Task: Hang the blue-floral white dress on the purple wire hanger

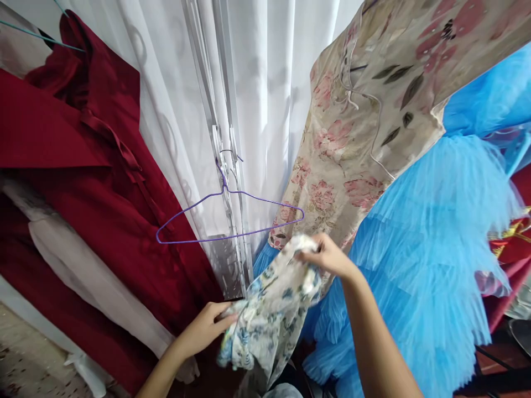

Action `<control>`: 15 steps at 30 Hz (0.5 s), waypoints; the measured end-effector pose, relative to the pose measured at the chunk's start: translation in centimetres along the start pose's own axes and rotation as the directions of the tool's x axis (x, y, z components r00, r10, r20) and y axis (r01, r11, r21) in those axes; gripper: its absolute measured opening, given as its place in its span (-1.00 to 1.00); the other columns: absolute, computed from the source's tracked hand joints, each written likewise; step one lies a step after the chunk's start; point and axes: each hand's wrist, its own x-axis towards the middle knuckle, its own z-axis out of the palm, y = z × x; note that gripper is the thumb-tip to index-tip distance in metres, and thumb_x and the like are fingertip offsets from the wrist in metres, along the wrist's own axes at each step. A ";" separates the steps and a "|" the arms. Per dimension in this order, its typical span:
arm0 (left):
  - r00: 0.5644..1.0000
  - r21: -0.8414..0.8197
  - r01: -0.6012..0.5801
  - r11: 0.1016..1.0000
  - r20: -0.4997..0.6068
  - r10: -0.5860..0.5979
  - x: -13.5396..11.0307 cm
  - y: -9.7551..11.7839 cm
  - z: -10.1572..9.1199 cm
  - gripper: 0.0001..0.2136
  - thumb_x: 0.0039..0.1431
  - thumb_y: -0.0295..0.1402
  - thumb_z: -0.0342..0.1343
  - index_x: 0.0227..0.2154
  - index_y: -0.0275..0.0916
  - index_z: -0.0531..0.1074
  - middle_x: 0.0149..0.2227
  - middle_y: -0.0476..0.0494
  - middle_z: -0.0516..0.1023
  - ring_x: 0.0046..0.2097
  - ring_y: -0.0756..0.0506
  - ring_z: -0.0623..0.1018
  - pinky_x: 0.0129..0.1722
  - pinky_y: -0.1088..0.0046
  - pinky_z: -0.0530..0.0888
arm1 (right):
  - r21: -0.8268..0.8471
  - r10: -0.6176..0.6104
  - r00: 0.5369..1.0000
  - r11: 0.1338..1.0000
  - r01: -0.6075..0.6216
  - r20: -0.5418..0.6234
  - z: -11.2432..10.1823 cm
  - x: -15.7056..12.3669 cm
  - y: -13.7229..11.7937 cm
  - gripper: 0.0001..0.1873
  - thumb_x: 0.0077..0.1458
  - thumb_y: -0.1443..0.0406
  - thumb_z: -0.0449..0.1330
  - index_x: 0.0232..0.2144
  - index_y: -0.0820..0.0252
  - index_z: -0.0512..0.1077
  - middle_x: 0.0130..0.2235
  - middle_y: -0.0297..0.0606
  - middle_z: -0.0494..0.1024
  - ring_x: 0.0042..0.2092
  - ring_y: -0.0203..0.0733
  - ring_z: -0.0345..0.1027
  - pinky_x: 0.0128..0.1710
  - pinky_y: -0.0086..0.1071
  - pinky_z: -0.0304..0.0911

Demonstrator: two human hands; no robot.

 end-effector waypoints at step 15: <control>0.894 -0.020 -0.153 0.988 -0.428 0.130 -2.6 2.5 -12.4 -0.72 0.09 -0.19 0.29 -0.59 -0.24 0.45 -0.50 -0.04 0.36 -0.41 -0.05 0.33 -0.40 0.50 0.28 | 0.383 0.002 0.977 0.920 -0.085 0.212 0.4 13.3 -4.1 -0.77 -0.27 0.25 0.43 -0.52 0.22 0.51 -0.56 -0.33 0.56 -0.57 -0.27 0.36 -0.58 -0.47 0.23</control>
